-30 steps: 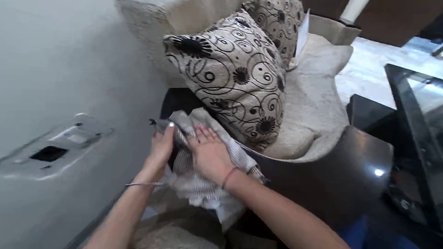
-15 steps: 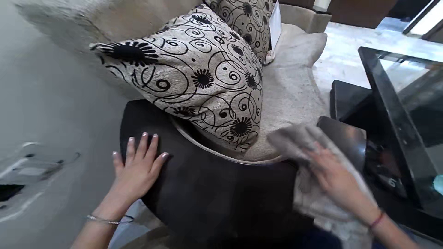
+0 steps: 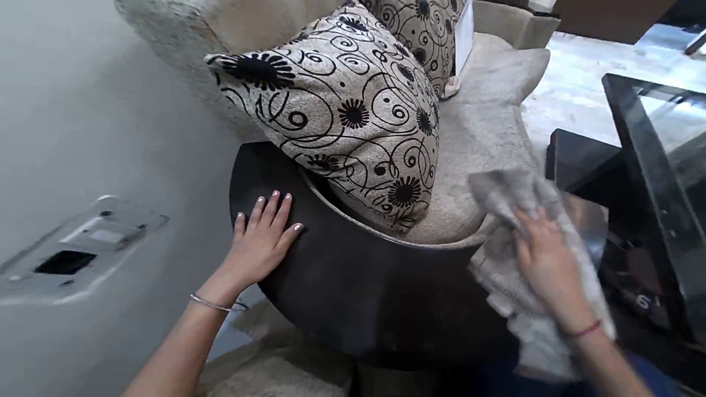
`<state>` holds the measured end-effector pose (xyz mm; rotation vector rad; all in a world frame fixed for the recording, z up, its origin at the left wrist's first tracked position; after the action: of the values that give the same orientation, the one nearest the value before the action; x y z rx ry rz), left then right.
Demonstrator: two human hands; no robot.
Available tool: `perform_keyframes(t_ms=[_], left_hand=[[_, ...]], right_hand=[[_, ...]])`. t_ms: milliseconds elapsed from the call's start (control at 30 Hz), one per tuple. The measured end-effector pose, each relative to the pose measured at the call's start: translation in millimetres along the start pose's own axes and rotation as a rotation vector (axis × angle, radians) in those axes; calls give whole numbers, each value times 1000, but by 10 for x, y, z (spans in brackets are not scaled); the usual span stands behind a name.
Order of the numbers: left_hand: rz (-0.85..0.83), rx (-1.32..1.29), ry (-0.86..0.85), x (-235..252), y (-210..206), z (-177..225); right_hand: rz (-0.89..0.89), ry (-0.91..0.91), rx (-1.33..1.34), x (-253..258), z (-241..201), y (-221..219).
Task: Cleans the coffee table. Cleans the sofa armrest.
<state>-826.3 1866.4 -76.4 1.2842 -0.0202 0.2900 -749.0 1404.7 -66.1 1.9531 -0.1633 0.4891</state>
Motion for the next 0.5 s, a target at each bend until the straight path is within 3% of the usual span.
perform_keyframes(t_ms=[167, 300, 400, 500], left_hand=[[32, -12, 0, 10, -35, -32], [35, -18, -19, -1, -44, -66], [41, -27, -28, 12, -23, -77], [62, -33, -29, 19, -64, -104]], right_hand=[[-42, 151, 43, -781, -1458, -160], [-155, 345, 319, -1122, -2518, -448], [-256, 415, 448, -1104, -2675, -494], [-279, 392, 471, -1076, -2388, -373]])
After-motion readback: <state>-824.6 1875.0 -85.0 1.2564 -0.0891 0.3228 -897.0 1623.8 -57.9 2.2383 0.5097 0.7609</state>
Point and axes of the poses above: each hand's wrist, its own x-axis towards the middle knuckle, its own y-axis out of the back of the hand, z = x × y, the point moved 5 cm from there along x, towards the middle knuckle, and after that the axes turned 10 degrees about z, right-handed, at the moved point
